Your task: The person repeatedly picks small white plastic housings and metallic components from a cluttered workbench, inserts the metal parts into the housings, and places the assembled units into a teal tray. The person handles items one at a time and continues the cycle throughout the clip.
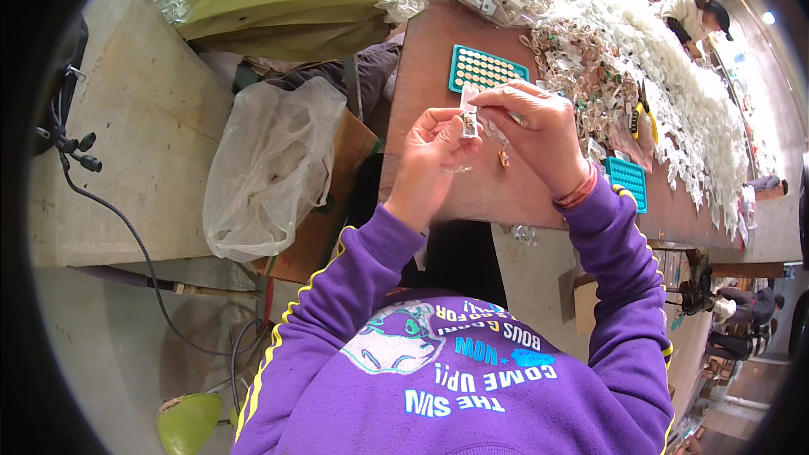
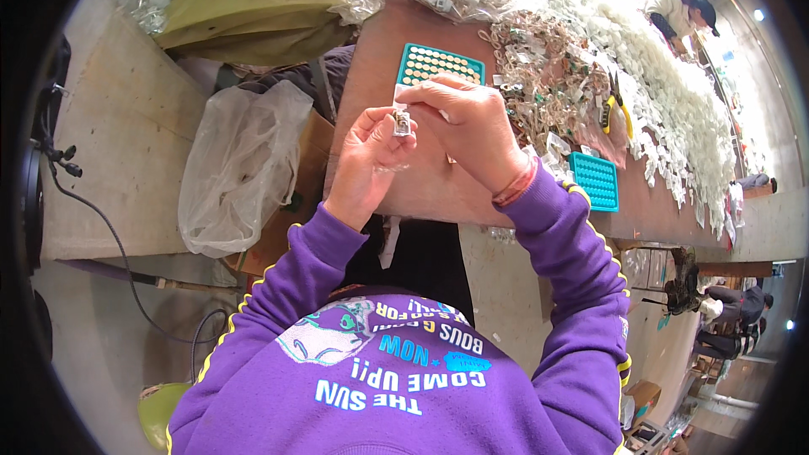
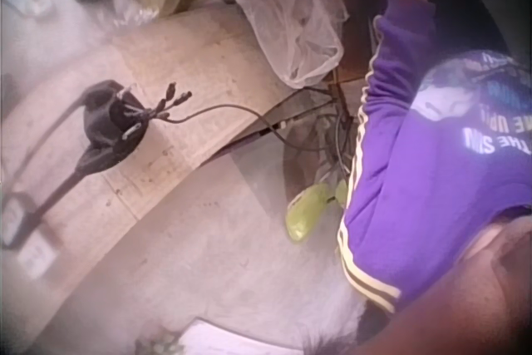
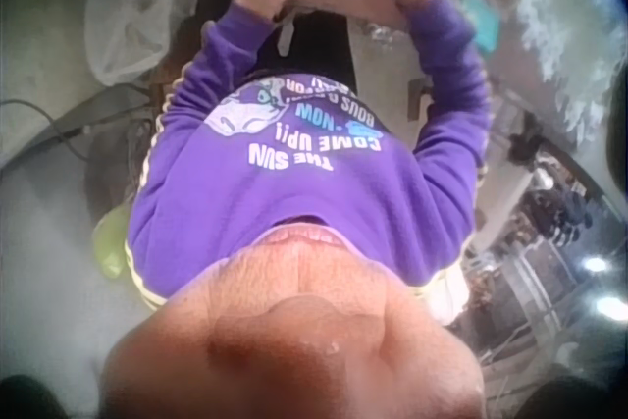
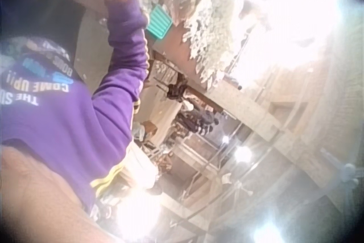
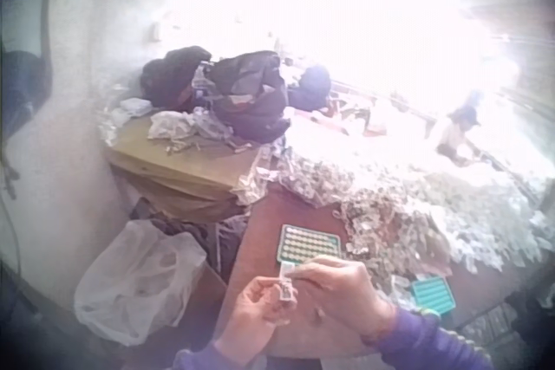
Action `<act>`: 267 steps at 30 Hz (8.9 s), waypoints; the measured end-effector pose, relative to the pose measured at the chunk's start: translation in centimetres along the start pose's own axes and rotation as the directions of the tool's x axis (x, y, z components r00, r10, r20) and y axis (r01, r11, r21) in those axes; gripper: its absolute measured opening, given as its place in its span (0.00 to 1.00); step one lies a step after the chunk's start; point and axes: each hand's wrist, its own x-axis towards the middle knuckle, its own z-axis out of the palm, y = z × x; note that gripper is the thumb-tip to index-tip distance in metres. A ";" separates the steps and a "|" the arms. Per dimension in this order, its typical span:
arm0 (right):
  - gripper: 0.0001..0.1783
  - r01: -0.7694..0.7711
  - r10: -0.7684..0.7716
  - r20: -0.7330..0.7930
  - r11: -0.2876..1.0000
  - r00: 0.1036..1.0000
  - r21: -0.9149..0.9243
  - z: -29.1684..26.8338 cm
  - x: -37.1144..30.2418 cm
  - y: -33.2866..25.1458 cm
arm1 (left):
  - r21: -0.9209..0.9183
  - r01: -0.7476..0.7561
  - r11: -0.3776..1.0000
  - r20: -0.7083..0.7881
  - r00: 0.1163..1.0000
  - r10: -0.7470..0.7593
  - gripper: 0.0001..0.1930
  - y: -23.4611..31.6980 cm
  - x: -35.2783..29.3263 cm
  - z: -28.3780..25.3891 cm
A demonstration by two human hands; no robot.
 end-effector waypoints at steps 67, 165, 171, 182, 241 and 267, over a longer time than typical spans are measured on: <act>0.15 0.288 -0.324 -0.052 0.896 0.945 -0.337 -1.0 -5.4 -1.9 | -0.536 0.466 0.704 0.088 0.860 -0.502 0.11 0.1 -3.5 5.1; 0.04 -0.343 0.382 -0.145 0.910 0.913 0.234 0.7 -6.6 0.7 | -0.253 0.100 0.962 -0.092 0.988 -0.127 0.10 -1.2 -0.7 2.4; 0.03 -0.386 0.429 -0.060 0.857 0.901 0.341 -0.4 -6.5 1.0 | -0.012 0.141 0.990 0.016 0.990 -0.141 0.13 -0.7 -0.3 1.4; 0.03 -0.243 0.251 -0.103 0.966 0.962 0.089 -0.3 -5.7 0.6 | -0.016 0.194 0.981 0.134 0.973 -0.190 0.14 -0.7 -0.4 1.2; 0.08 -0.075 -0.004 -0.289 0.962 0.957 -0.261 -2.0 -7.4 -1.9 | 0.626 -0.183 0.758 0.175 0.980 0.092 0.09 -0.7 -2.4 3.8; 0.03 -0.448 0.486 -0.485 0.871 0.728 0.200 -3.3 -18.0 -3.7 | 0.411 -0.515 -0.752 0.420 0.839 -0.345 0.11 -6.6 18.9 7.7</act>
